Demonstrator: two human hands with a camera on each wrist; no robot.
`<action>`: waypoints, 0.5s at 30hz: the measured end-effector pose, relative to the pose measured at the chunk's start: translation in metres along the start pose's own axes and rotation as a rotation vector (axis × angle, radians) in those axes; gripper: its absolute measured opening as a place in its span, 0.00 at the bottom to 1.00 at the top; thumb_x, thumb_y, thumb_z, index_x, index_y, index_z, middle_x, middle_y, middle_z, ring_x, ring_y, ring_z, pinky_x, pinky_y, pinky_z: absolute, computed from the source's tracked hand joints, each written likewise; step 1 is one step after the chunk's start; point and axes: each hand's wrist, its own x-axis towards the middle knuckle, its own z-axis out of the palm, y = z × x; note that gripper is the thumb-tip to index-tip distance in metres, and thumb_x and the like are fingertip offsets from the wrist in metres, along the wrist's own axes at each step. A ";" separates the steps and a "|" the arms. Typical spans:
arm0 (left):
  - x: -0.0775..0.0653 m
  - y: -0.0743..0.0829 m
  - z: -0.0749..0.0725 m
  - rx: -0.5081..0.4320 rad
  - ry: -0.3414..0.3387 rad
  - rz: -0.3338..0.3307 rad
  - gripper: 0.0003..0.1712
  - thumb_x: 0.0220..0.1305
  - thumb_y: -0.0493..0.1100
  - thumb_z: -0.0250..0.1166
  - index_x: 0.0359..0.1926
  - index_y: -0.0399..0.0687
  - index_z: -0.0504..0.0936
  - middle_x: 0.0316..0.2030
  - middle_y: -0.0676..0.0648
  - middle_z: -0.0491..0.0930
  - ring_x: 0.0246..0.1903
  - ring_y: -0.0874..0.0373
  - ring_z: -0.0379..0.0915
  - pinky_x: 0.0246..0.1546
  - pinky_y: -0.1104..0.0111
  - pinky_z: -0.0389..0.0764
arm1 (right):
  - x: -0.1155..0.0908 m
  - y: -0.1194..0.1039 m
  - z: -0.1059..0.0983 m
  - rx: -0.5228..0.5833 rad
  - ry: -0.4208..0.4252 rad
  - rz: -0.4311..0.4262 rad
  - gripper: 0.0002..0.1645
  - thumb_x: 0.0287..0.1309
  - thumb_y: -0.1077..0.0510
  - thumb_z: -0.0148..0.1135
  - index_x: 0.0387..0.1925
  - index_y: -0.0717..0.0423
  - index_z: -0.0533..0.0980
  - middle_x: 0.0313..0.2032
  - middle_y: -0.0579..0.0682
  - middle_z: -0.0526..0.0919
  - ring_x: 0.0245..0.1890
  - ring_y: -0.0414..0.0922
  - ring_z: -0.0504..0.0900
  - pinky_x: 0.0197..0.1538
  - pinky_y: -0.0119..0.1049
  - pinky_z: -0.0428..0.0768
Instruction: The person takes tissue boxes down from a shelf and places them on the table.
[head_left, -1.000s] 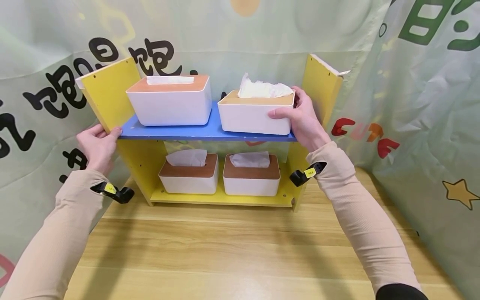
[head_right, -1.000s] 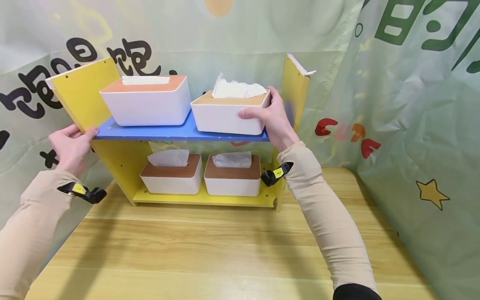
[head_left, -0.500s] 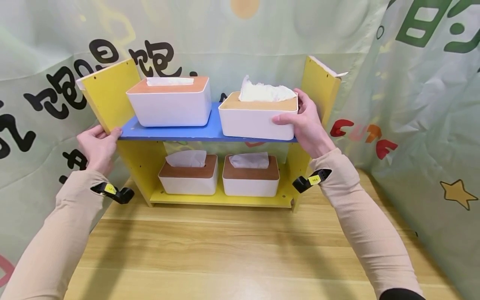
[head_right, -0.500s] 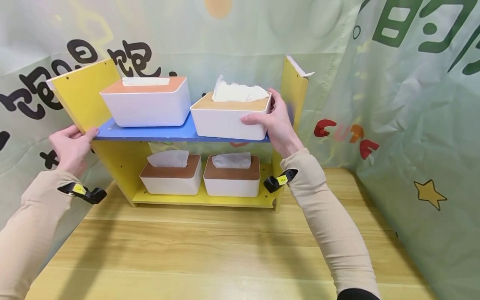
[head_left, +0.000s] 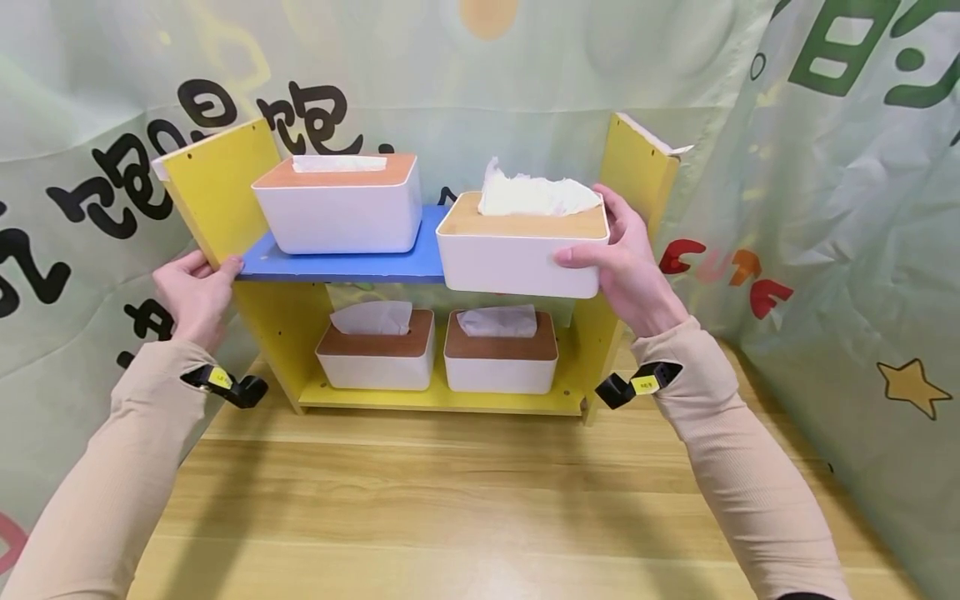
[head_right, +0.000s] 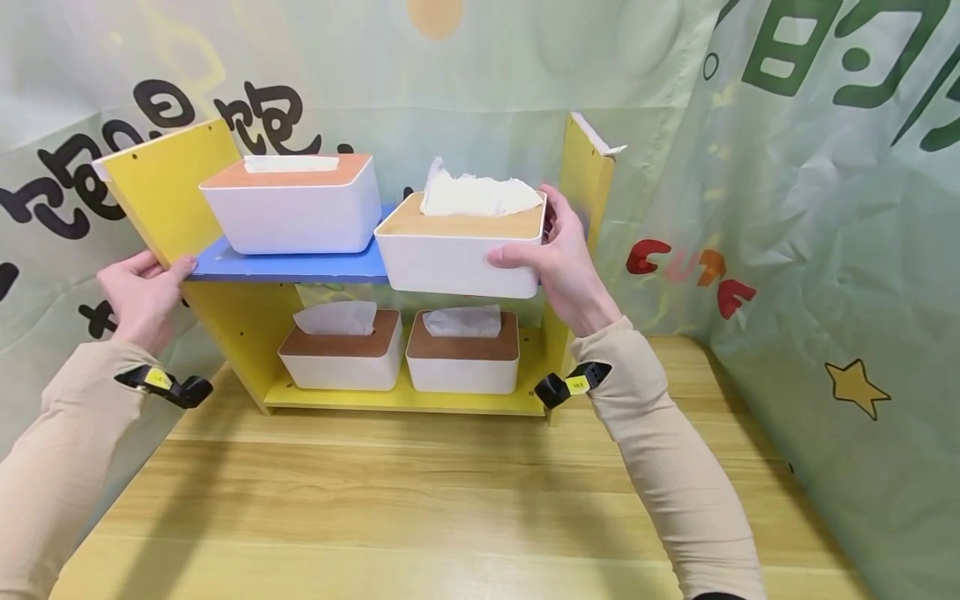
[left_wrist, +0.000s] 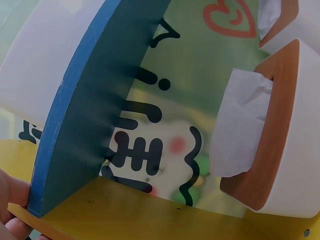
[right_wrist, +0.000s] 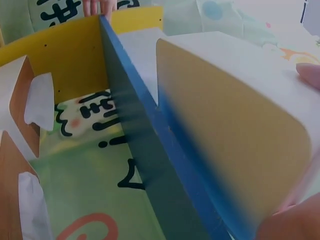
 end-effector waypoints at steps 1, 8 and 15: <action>0.000 0.000 0.000 0.003 -0.001 0.000 0.30 0.60 0.39 0.71 0.65 0.46 0.78 0.17 0.71 0.77 0.28 0.76 0.77 0.30 0.86 0.76 | -0.002 -0.001 0.000 -0.002 -0.001 0.001 0.49 0.47 0.77 0.61 0.71 0.54 0.55 0.57 0.48 0.74 0.57 0.45 0.72 0.55 0.32 0.78; 0.000 0.000 0.000 0.029 0.000 0.001 0.30 0.60 0.40 0.71 0.65 0.47 0.78 0.17 0.72 0.77 0.28 0.76 0.77 0.30 0.87 0.75 | -0.020 -0.006 -0.001 0.002 -0.033 -0.003 0.49 0.50 0.76 0.59 0.72 0.54 0.54 0.59 0.48 0.72 0.58 0.46 0.71 0.54 0.32 0.79; 0.001 0.000 -0.001 0.061 0.001 0.003 0.30 0.61 0.41 0.71 0.65 0.48 0.78 0.17 0.73 0.76 0.29 0.77 0.76 0.31 0.87 0.75 | -0.035 -0.009 -0.003 0.011 -0.033 -0.032 0.46 0.50 0.77 0.56 0.70 0.52 0.57 0.60 0.48 0.71 0.59 0.47 0.70 0.55 0.33 0.77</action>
